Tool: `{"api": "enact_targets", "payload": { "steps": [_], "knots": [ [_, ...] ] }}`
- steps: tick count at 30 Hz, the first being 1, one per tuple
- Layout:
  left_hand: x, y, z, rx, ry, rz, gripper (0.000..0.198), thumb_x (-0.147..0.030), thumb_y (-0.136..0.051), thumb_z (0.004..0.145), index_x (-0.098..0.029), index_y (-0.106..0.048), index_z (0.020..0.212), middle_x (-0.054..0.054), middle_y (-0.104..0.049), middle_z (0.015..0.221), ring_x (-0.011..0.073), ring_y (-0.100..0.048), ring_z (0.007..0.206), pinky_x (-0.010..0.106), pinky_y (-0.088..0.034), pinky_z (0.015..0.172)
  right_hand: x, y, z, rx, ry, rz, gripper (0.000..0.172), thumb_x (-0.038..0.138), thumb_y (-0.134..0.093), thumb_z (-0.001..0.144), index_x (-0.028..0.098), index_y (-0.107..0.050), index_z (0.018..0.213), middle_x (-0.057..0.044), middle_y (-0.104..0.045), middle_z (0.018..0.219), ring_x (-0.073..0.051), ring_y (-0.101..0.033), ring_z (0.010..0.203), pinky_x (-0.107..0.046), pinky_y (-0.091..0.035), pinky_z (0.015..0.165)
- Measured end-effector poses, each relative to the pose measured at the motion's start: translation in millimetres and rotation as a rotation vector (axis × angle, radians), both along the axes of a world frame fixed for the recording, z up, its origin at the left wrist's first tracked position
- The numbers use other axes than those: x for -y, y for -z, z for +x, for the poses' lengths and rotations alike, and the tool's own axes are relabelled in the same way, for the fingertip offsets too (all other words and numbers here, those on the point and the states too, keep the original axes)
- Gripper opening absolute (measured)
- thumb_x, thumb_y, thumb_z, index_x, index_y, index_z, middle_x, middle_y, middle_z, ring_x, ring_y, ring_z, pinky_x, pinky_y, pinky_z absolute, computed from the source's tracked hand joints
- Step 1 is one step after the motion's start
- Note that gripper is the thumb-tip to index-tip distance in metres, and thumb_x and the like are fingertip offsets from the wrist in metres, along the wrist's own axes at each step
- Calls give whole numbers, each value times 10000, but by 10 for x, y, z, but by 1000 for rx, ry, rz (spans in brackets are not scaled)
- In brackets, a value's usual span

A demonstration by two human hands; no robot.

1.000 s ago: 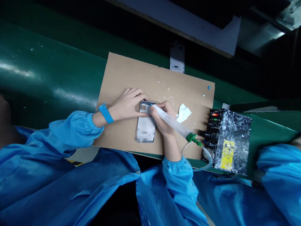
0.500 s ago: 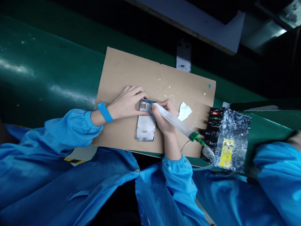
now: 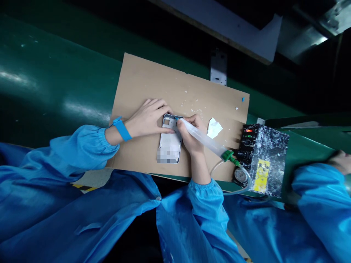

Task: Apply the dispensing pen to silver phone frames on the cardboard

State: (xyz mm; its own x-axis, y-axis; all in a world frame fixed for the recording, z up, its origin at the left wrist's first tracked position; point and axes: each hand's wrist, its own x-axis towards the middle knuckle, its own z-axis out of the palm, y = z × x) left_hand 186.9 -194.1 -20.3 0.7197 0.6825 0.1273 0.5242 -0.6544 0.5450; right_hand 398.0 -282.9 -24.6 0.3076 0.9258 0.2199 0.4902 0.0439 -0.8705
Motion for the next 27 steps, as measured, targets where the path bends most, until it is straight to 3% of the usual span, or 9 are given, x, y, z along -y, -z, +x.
{"api": "enact_targets", "payload": {
  "steps": [12, 27],
  "knots": [
    [-12, 21, -10, 42, 4, -1, 556, -659, -878, 942, -222, -731, 1252, 136, -712, 1303, 363, -660, 1249, 512, -478, 1075, 2, 23, 35, -19, -29, -15, 470, 679, -809, 992, 276, -601, 870, -18, -688, 760, -207, -609, 650, -344, -488, 566],
    [-5, 8, -2, 28, 0, -7, 556, -647, -878, 945, -209, -729, 1254, 141, -711, 1308, 371, -663, 1247, 518, -478, 1075, -3, -16, 40, -6, -42, -15, 413, 589, -800, 979, 275, -583, 825, -8, -674, 732, -199, -587, 636, -330, -462, 564]
  ]
}}
